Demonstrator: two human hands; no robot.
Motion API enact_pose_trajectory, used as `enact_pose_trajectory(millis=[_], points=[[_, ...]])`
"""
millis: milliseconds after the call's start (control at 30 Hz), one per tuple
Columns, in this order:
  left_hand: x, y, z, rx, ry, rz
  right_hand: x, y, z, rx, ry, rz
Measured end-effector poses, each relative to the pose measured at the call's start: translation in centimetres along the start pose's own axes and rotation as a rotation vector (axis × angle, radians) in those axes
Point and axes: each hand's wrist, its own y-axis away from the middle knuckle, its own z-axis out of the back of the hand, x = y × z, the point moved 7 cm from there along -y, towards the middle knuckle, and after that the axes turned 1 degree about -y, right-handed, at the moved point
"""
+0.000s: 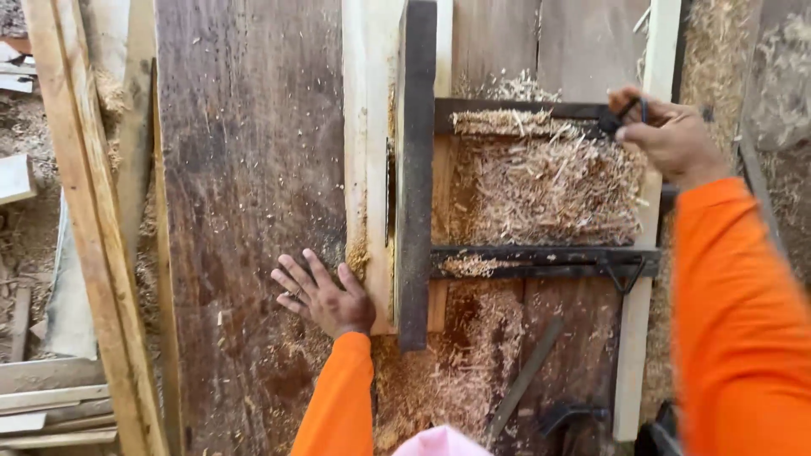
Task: Inspecting and measuring wooden planks on a workbench.
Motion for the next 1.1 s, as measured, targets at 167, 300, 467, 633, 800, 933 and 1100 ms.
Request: enact_pose_trajectory(millis=[167,300,467,633,800,933,1100], points=[[-0.6,1.2,0.4,-0.021,0.022,-0.065,-3.1,-5.0,0.3,0.48,1.717,0.063],[-0.2,0.7,0.2,0.001,-0.001,0.009,-2.7,-4.8,-1.5,-0.08,1.76,-0.011],[0.3,0.8,0.2,-0.001,-0.012,0.003,-3.1,-5.4,-0.8,0.129,1.568,0.58],[-1.1,0.2,0.8,-0.04,0.075,-0.03,-4.7,-3.0,-0.2,-0.396,0.944,0.78],[-0.3,1.5,1.1,-0.033,-0.032,-0.023,-10.6,-2.3,0.5,-1.067,-0.017,0.231],[-0.9,0.8,1.2,-0.057,-0.01,-0.015,-15.9,-6.6,1.8,-1.282,-0.07,0.015],[1.1,1.0,-2.1,-0.165,-0.108,-0.002,-8.9,-5.8,3.7,-0.427,-0.119,0.102]])
